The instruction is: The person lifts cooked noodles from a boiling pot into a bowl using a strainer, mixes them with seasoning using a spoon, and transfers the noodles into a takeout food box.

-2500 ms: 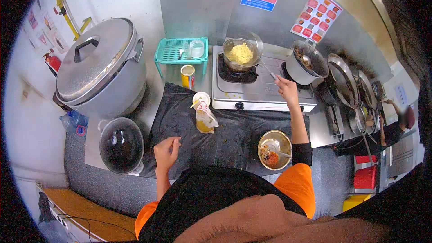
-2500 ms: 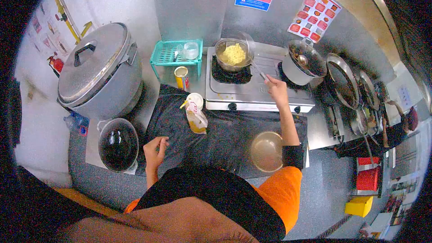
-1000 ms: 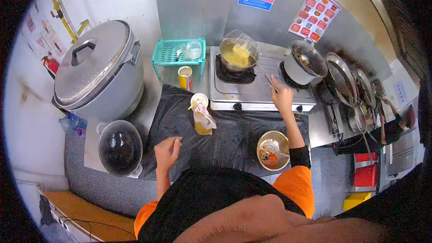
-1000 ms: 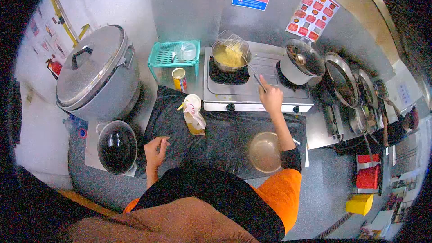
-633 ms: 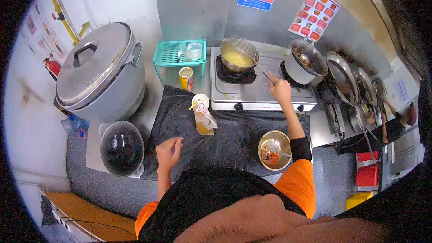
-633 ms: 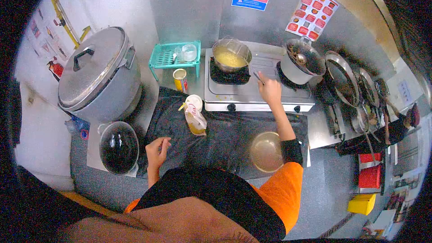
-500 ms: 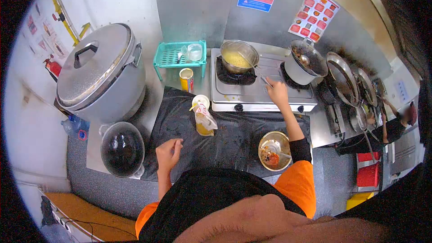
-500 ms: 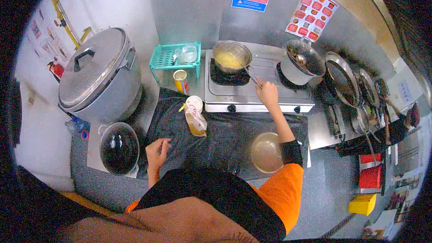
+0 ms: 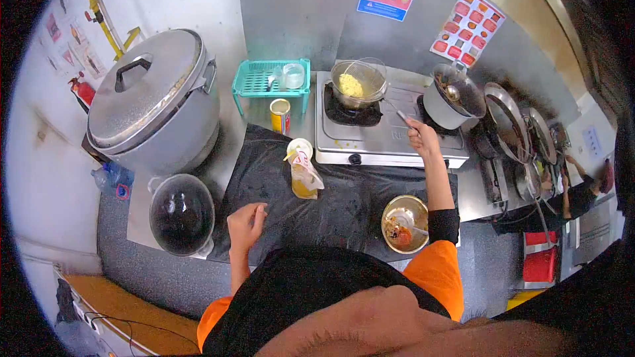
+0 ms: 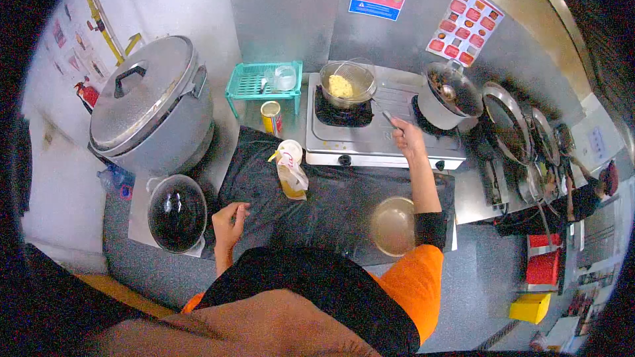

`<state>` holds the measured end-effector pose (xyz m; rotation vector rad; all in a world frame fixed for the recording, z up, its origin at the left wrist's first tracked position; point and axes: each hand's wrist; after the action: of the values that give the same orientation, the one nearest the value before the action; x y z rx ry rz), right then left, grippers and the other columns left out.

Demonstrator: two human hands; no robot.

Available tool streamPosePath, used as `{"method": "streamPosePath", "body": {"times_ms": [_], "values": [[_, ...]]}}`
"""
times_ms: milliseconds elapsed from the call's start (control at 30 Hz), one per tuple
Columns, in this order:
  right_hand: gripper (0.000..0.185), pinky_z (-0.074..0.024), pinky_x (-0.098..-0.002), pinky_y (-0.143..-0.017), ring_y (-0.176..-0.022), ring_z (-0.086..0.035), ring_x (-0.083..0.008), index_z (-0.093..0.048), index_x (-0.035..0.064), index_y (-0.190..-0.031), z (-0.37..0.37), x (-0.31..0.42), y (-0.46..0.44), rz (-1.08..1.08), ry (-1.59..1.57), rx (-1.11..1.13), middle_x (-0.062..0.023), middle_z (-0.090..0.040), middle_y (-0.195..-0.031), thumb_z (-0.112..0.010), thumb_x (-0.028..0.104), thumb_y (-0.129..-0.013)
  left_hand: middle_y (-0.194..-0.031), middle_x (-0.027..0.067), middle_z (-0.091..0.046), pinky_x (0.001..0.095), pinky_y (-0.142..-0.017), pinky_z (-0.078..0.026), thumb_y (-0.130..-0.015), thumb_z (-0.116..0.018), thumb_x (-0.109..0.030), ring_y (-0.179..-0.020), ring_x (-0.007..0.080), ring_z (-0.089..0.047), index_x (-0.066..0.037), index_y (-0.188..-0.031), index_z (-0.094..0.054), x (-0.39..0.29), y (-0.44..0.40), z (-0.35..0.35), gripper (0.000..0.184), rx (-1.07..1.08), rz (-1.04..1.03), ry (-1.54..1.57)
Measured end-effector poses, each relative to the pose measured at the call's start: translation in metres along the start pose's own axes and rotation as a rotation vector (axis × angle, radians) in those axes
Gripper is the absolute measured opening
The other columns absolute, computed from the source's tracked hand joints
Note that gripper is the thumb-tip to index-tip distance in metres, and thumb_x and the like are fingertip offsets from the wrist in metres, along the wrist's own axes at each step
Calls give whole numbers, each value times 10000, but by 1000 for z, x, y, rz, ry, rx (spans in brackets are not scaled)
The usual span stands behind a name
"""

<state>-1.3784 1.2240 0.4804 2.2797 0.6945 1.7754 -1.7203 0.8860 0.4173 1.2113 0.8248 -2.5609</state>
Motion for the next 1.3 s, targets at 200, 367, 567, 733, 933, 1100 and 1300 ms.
{"method": "streamPosePath", "body": {"times_ms": [200,367,567,733,933,1100,1300], "values": [[372,-214,-192,-356,-406,-326,-22,-562,15,-1131,-20,3,28,301,386,-183,59,-423,-530,-595,155,-787,-668,74,-638,265,-524,-474,-835,-528,-131,-592,176,-633,-27,-812,-645,1,0,-3,158,8,19,13],[357,-432,-348,-568,-567,-583,-297,-604,120,-1096,-20,-8,27,883,1176,-312,-172,-611,-660,-631,215,-753,-676,82,-639,269,-533,-483,-838,-518,-126,-596,186,-633,-21,-809,-645,0,-3,-10,168,7,-32,13],[345,-444,-409,-612,-637,-572,-377,-608,149,-1088,-39,-14,45,859,1360,-308,-226,-586,-712,-628,235,-754,-695,90,-643,270,-536,-485,-835,-522,-123,-596,189,-633,-19,-803,-648,1,-3,-10,166,17,-34,23],[328,-448,-414,-621,-660,-582,-375,-614,147,-1080,-41,-13,41,863,1294,-352,-228,-586,-711,-621,232,-763,-716,102,-645,260,-543,-499,-827,-531,-99,-615,177,-641,-8,-803,-646,1,-2,-6,148,-1,-16,9],[318,-462,-433,-650,-698,-582,-386,-624,147,-1062,-18,-34,-4,856,1356,-379,-226,-590,-720,-615,248,-760,-717,100,-645,259,-545,-498,-824,-536,-98,-614,177,-641,-6,-800,-643,0,-3,-6,143,6,-9,26],[347,-429,-364,-489,-483,-547,-265,-609,100,-1087,-11,-39,-19,633,1233,-338,-154,-587,-614,-608,231,-765,-706,91,-643,269,-546,-490,-816,-539,-93,-599,181,-636,-7,-806,-640,6,-3,-6,133,14,-27,-19],[301,-204,-215,-317,-335,-283,-53,-569,73,-1068,0,-12,-22,24,286,-114,28,-434,-523,-585,199,-795,-695,87,-640,269,-541,-485,-819,-536,-93,-595,179,-634,-11,-806,-638,7,-1,-7,131,-7,19,19]]}}
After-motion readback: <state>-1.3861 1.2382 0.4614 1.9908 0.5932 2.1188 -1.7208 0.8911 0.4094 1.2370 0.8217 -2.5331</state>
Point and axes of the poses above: each hand's wrist, its own y-axis away from the middle knuckle, its own z-axis out of the back of the hand, x = y × z
